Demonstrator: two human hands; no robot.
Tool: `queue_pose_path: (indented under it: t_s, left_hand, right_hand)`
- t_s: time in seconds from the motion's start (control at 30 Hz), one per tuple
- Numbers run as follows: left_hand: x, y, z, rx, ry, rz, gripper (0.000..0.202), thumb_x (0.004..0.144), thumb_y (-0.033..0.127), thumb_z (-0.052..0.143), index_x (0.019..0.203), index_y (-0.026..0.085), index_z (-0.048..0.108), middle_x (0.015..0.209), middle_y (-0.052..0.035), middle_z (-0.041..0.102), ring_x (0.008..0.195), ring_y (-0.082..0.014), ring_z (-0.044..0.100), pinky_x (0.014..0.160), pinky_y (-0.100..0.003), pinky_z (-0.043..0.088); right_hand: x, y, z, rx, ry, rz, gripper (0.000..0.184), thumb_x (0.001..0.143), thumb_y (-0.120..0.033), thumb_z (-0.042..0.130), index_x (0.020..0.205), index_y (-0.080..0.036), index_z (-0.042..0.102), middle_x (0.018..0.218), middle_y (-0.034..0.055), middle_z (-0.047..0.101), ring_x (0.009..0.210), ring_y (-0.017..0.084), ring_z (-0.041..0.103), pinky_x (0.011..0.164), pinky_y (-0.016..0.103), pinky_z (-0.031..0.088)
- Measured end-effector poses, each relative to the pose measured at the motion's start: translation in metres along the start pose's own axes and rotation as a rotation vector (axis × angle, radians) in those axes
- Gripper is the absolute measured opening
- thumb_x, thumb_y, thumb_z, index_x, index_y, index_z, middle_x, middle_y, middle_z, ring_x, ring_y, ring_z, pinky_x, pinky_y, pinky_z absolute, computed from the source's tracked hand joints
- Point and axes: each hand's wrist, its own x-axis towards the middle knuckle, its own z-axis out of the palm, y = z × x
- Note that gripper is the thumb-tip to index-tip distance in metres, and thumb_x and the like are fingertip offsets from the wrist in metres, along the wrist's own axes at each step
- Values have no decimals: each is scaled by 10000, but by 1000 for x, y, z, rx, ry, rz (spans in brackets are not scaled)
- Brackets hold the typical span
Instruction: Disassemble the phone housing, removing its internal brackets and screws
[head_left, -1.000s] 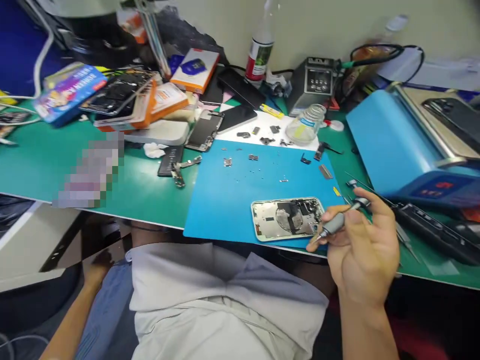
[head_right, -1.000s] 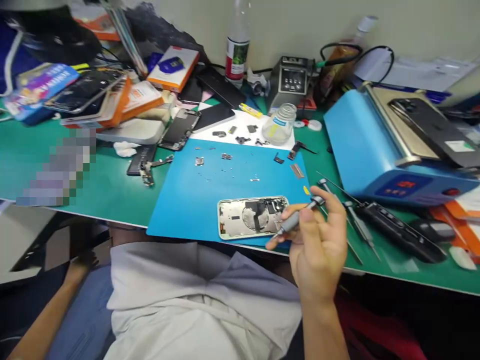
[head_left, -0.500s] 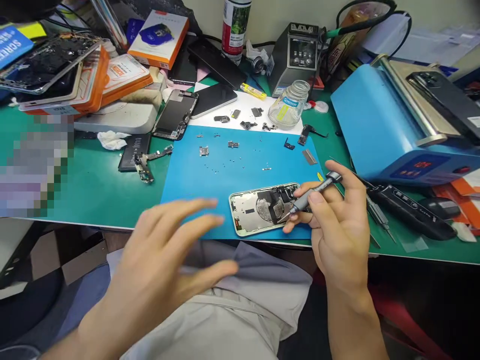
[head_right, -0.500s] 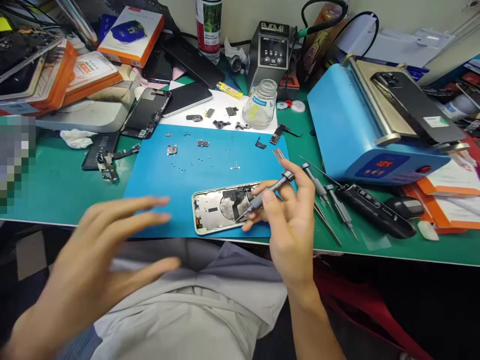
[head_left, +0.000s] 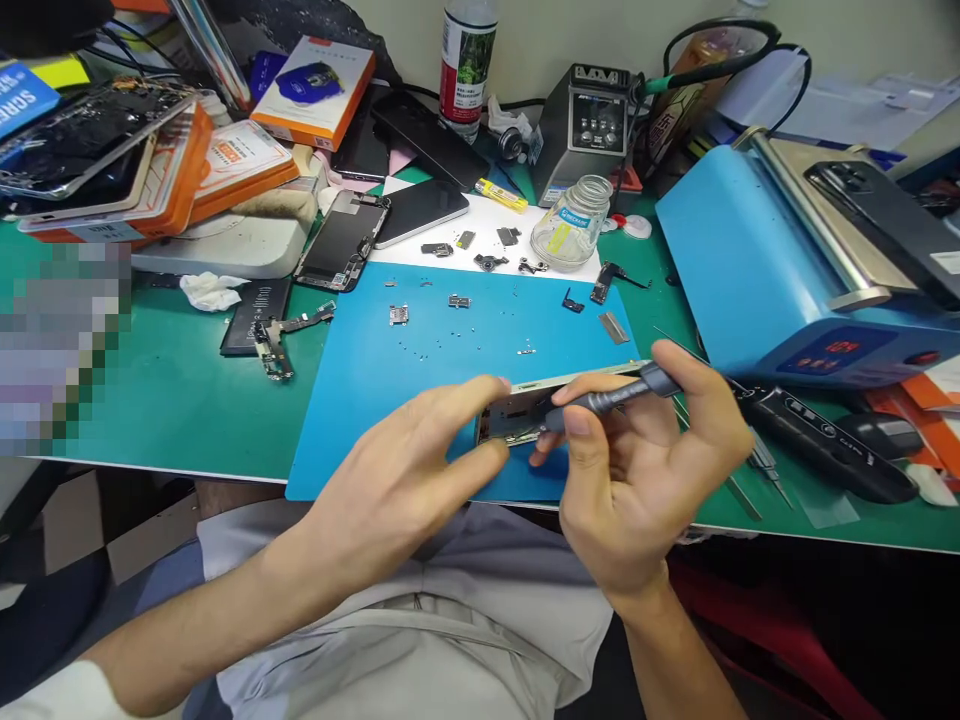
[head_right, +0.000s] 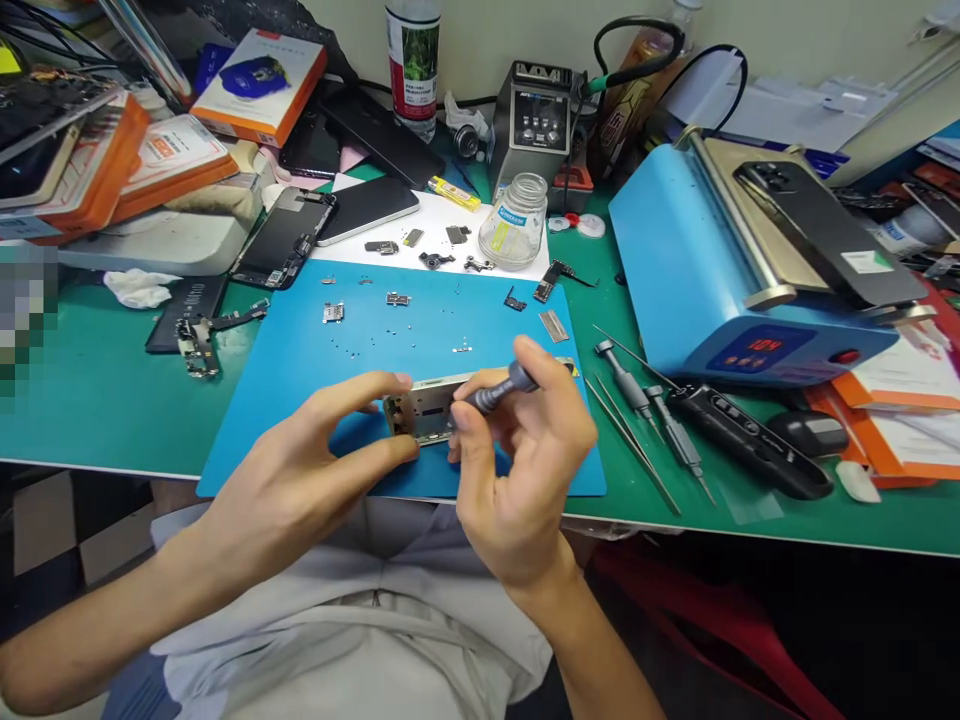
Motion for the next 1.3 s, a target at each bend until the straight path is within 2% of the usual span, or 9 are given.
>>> queue_pose_path:
  t_s: [0.13,0.43,0.6,0.7,0.83,1.0,1.1,1.23,1.3]
  left_hand:
    - [-4,-6,0,-72,32,28,224,1114,70,569,1278,181,674,1633,-116,508,1418,-215,592,1168,-345,542]
    - [-5,-6,2,-94,65,-21,271,1076,21,592,1248,200,699,1622,-92,547,1135,-214,654,927,-389,588]
    - [-5,-5,3,-99,68,-33,277,1087,37,586,1263,220,697,1624,-79,556,1115,-208,661,902,-379,601]
    - [-5,-5,3,-91,71,-27,242,1113,75,563,1263,211,695,1612,-76,585,1113,-200,681,902,-370,618]
    - [-4,-5,4,-84,73,15,239,1117,45,521,1250,177,671,1581,-88,638,1122,-184,721,912,-344,636]
    - [-2,-5,3,-73,85,20,213,1132,75,501,1236,188,649,1531,-89,689,1109,-180,753,907,-334,649]
    - [-2,-5,3,-66,74,19,223,1147,92,472,1237,201,645,1531,-85,688,1108,-176,756,914,-335,655]
    - [-2,-3,4,-12,67,26,153,1125,96,549,1193,175,661,1504,-114,688,1039,-181,755,853,-336,654]
    - [-2,-2,5,1,50,16,109,1116,111,587,1161,170,666,1497,-123,682,1039,-185,757,869,-340,657]
  right_hand:
    - [1,7,3,-13,-109,-56,714,975,6,658,1570,-345,475,1067,-1,634,729,102,649,538,208,636]
    - [-4,13,1,-78,-158,-60,752,965,-23,694,1599,-349,455,1152,48,669,930,167,727,592,248,655]
    - [-2,12,0,-167,-203,-53,733,996,-41,662,1623,-337,425,1405,116,686,1079,212,768,687,314,704]
    - [4,8,-2,-368,-221,-232,773,986,-86,721,1656,-302,403,1485,114,682,1067,225,774,751,358,712]
    - [12,4,-3,-600,-216,-370,782,941,-143,811,1621,-310,462,1373,69,766,942,235,751,791,420,671]
    - [10,8,-2,-543,-200,-390,670,988,-130,573,1638,-246,459,1358,110,749,1141,274,720,883,456,639]
    - [7,11,-2,-539,-162,-408,642,991,-173,599,1617,-257,485,1375,112,730,1238,297,696,905,459,644]
    - [4,12,-4,-413,-143,-294,626,1018,-160,529,1625,-312,505,1452,95,720,1285,306,696,890,488,646]
    - [3,12,-5,-395,-144,-279,642,1008,-177,563,1631,-320,507,1450,97,725,1273,311,701,888,504,653]
